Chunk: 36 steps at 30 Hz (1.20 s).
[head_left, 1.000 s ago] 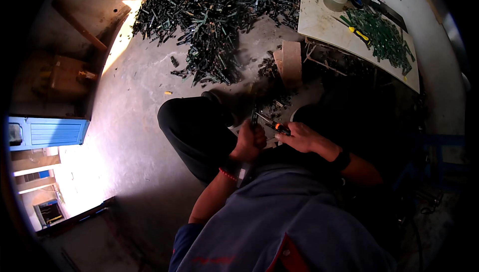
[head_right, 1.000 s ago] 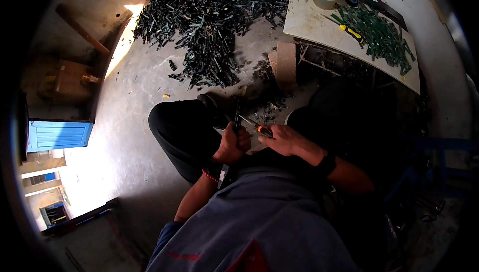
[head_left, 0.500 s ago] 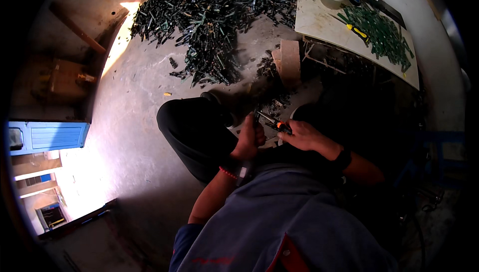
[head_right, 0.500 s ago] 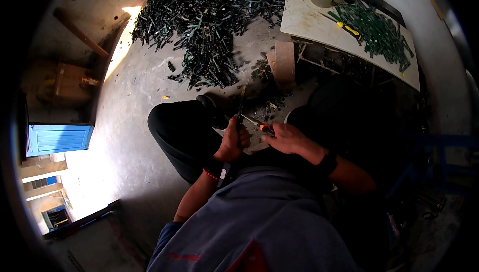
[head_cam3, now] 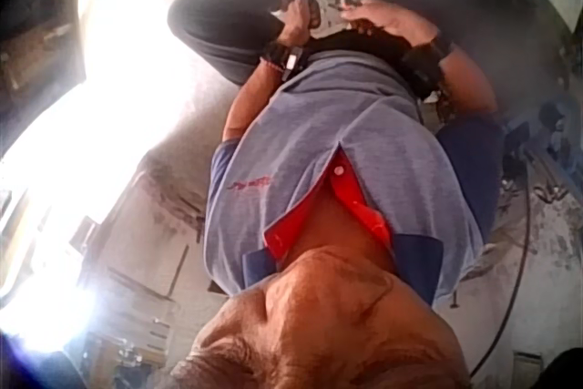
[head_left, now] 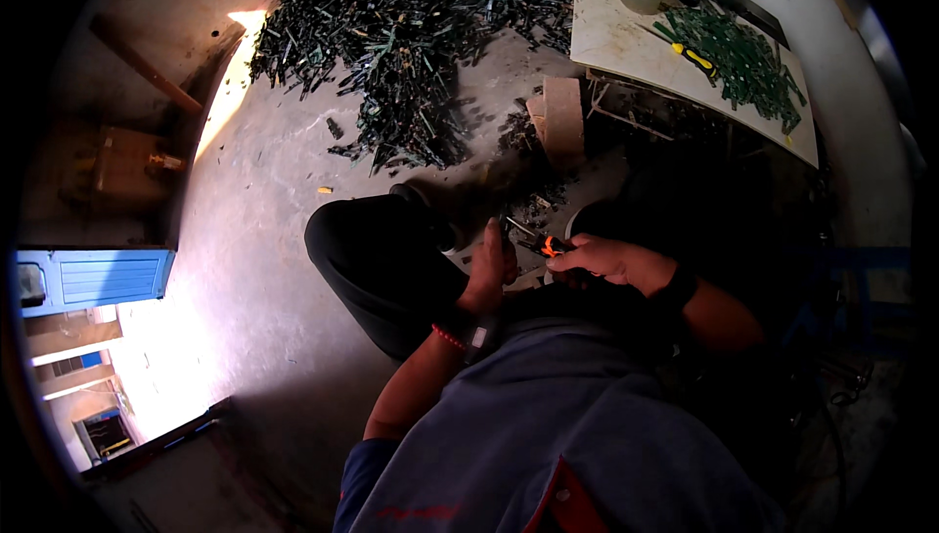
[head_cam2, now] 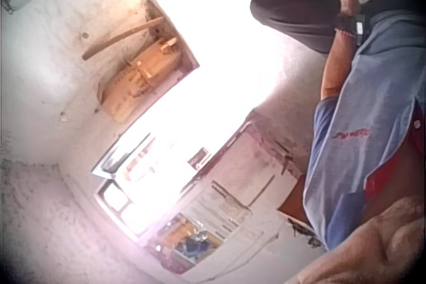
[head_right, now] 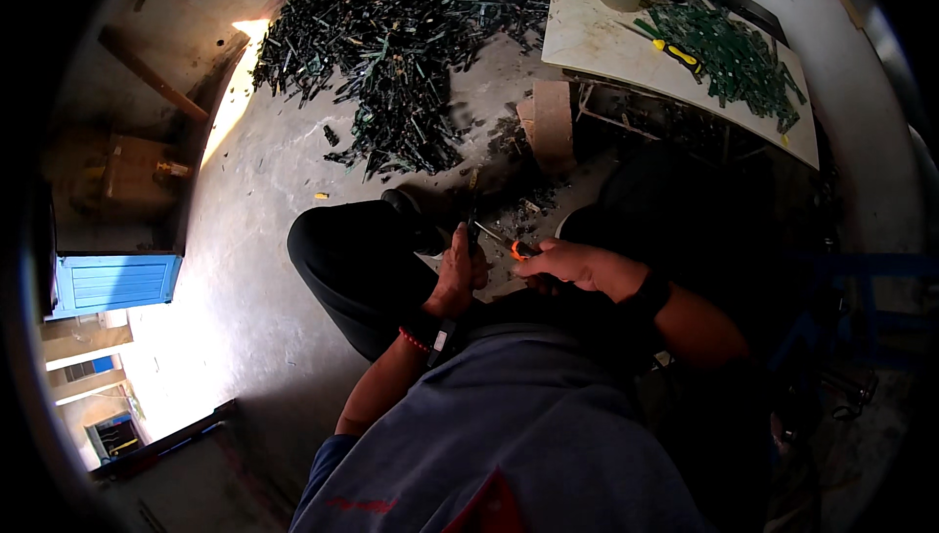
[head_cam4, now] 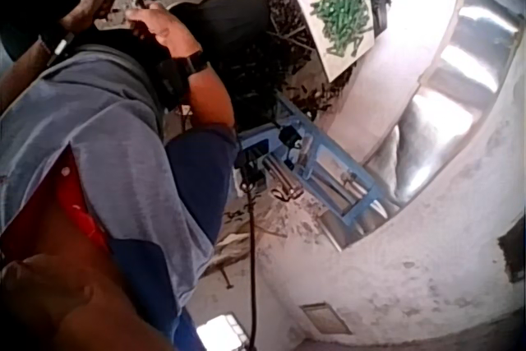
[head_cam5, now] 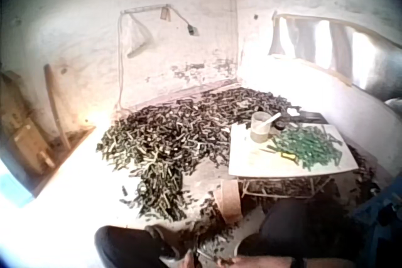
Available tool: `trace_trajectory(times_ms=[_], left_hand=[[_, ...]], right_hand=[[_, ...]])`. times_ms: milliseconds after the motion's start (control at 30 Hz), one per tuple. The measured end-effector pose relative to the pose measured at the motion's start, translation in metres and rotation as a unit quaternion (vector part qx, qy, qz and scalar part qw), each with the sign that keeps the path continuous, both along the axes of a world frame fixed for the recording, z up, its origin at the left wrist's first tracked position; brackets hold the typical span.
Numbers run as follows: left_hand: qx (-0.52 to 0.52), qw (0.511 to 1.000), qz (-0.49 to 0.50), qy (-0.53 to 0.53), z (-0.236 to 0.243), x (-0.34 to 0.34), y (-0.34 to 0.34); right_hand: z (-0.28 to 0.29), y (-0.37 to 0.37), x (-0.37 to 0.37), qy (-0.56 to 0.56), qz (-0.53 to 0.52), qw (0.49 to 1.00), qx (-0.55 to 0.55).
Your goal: The person sits on the floor and strips green circuit boards using pliers and a screwdriver. They remove components and place the stripped pieces onto a nearby table.
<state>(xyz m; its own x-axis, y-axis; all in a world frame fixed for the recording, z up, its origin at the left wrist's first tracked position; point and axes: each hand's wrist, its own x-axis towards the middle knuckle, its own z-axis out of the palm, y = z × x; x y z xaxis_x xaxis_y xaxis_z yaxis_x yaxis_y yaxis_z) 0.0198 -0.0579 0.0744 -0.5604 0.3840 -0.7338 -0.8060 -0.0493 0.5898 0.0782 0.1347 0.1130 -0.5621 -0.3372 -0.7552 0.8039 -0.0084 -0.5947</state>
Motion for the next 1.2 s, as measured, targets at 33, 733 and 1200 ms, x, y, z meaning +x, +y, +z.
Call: trace_trajectory(times_ms=[33, 733, 1200], left_hand=[[-0.001, 1.000, -0.001, 0.001, 0.001, 0.000, 0.000], [0.004, 0.998, 0.030, 0.051, 0.041, -0.028, -0.011], [0.072, 0.993, 0.070, -0.056, 0.027, -0.011, -0.010]], right_hand=[[-0.001, 0.001, 0.000, -0.024, -0.006, 0.999, -0.032], [0.022, -0.020, -0.023, 0.258, 0.083, 0.938, 0.215], [0.010, -0.016, -0.009, 0.481, 0.094, 0.669, 0.559]])
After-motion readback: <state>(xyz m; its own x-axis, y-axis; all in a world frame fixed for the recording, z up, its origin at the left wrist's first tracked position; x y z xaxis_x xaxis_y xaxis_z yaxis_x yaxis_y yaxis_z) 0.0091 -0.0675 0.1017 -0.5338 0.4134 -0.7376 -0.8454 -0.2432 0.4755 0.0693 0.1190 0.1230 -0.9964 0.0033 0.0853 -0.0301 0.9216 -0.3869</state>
